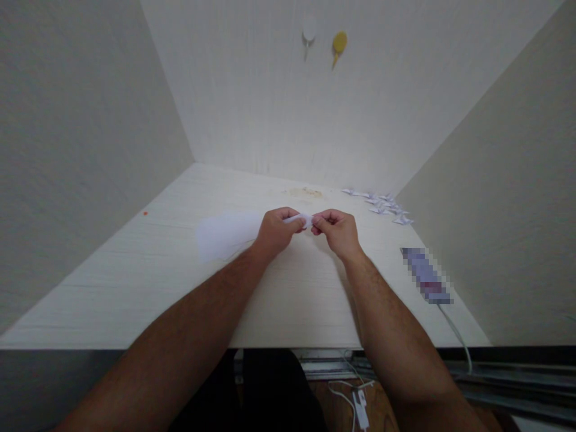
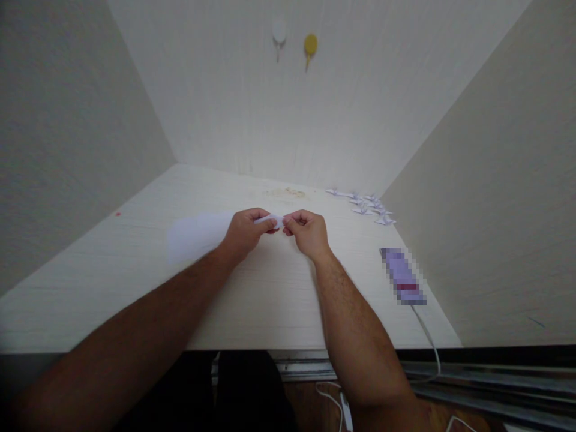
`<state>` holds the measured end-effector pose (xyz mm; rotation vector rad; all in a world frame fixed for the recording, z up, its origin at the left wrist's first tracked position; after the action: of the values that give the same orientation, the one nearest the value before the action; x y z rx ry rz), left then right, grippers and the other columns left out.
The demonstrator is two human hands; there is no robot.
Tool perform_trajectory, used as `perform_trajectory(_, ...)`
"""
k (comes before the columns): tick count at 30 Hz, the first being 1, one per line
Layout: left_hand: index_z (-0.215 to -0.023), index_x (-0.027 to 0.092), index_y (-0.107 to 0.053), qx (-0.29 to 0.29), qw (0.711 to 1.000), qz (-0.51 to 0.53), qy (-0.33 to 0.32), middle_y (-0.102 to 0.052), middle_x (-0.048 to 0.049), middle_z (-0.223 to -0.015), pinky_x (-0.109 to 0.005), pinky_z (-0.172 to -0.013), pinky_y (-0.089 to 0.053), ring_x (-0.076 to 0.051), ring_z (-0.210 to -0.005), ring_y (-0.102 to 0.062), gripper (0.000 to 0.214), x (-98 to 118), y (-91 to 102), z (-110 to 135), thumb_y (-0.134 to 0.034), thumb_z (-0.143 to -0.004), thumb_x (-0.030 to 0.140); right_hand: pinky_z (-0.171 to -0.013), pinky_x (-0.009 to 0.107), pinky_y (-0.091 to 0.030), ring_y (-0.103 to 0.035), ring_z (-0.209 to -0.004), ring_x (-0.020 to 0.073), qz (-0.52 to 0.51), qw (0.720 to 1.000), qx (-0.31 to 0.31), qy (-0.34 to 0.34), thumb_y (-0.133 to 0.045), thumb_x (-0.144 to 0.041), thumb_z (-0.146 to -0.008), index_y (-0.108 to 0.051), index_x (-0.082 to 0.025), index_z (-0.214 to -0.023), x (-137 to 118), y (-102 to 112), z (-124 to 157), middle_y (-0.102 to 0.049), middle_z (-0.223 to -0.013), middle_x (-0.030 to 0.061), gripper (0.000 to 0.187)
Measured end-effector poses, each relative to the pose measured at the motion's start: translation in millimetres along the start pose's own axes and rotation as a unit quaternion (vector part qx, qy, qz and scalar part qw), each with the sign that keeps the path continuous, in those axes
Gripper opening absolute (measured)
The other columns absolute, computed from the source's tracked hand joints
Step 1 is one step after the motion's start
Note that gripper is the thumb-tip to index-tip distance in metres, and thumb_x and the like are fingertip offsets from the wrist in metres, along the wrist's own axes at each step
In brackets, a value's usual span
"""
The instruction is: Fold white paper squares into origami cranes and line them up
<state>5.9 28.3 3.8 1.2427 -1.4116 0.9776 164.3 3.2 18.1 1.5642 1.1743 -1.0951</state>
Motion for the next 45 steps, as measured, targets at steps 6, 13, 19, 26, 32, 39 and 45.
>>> perform_trajectory(6, -0.068, 0.013, -0.067, 0.021, 1.000, 0.005, 0.005, -0.067, -0.0025, -0.061, -0.024, -0.054, -0.044, -0.013, -0.056, -0.059, 0.018, 1, -1.7, 0, -0.074, -0.066, 0.030, -0.050, 0.025, -0.052, -0.064, -0.050, 0.0139, -0.005, 1.000, 0.012, -0.025, -0.075, -0.036, -0.066, -0.069, -0.014, -0.072, -1, 0, 1, -0.069, -0.057, 0.0037, 0.024)
perform_trajectory(13, -0.070, 0.012, -0.064, 0.035, 0.976, 0.188, 0.105, -0.067, -0.0045, -0.067, -0.029, -0.062, -0.053, -0.014, -0.058, -0.064, 0.024, -8, -14.9, 3, -0.079, -0.062, 0.030, -0.052, 0.026, -0.053, -0.062, -0.053, 0.0130, -0.091, 0.993, 0.068, -0.012, -0.076, -0.037, -0.065, -0.070, -0.016, -0.089, 1, -5, 3, -0.067, -0.062, -0.0001, 0.033)
perform_trajectory(19, -0.072, 0.011, -0.065, -0.019, 0.955, 0.282, 0.088, -0.066, -0.0038, -0.066, -0.029, -0.066, -0.053, -0.011, -0.057, -0.061, 0.028, -4, -27.8, 9, -0.080, -0.064, 0.033, -0.046, 0.024, -0.039, -0.048, -0.049, 0.0091, -0.102, 0.994, 0.047, -0.016, -0.079, -0.034, -0.063, -0.073, -0.016, -0.083, 4, -20, 5, -0.061, -0.058, -0.0026, 0.027)
perform_trajectory(26, -0.069, 0.011, -0.065, 0.022, 0.965, 0.250, 0.078, -0.065, -0.0032, -0.066, -0.029, -0.067, -0.052, -0.012, -0.059, -0.061, 0.022, -2, -25.5, 10, -0.078, -0.064, 0.027, -0.046, 0.024, -0.034, -0.044, -0.046, 0.0089, -0.128, 0.990, 0.052, 0.009, -0.072, -0.040, -0.074, -0.073, -0.017, -0.076, 8, -19, 3, -0.054, -0.050, -0.0039, 0.023)
perform_trajectory(32, -0.071, 0.011, -0.067, 0.043, 0.974, 0.205, 0.083, -0.067, -0.0041, -0.069, -0.029, -0.065, -0.053, -0.012, -0.059, -0.061, 0.019, -3, -21.2, 9, -0.076, -0.063, 0.025, -0.047, 0.024, -0.036, -0.044, -0.045, 0.0097, -0.142, 0.989, 0.037, 0.000, -0.065, -0.049, -0.079, -0.070, -0.017, -0.075, 10, -20, 4, -0.051, -0.049, -0.0038, 0.032)
perform_trajectory(39, -0.071, 0.011, -0.066, 0.013, 0.971, 0.222, 0.091, -0.066, -0.0039, -0.068, -0.029, -0.065, -0.053, -0.013, -0.059, -0.063, 0.023, -5, -18.8, 7, -0.078, -0.064, 0.029, -0.047, 0.024, -0.040, -0.049, -0.049, 0.0099, -0.147, 0.987, 0.068, 0.012, -0.057, -0.056, -0.083, -0.071, -0.018, -0.082, 5, -11, 5, -0.058, -0.060, -0.0001, 0.041)
perform_trajectory(45, -0.068, 0.013, -0.064, 0.019, 0.988, 0.141, 0.051, -0.065, -0.0028, -0.064, -0.027, -0.063, -0.051, -0.013, -0.061, -0.062, 0.027, 0, -18.8, 9, -0.078, -0.066, 0.036, -0.047, 0.025, -0.041, -0.051, -0.047, 0.0111, -0.042, 0.996, 0.068, 0.027, -0.073, -0.043, -0.071, -0.070, -0.019, -0.077, 4, -10, 6, -0.058, -0.052, -0.0032, 0.025)
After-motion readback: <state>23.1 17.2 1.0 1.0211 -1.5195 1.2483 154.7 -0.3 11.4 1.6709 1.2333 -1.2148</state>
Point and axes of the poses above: each hand's wrist, its own z-axis away from the middle knuckle, its own y-axis out of the back of the hand, x = y × z, the point moved 3 cm from there along -z, towards the middle knuckle
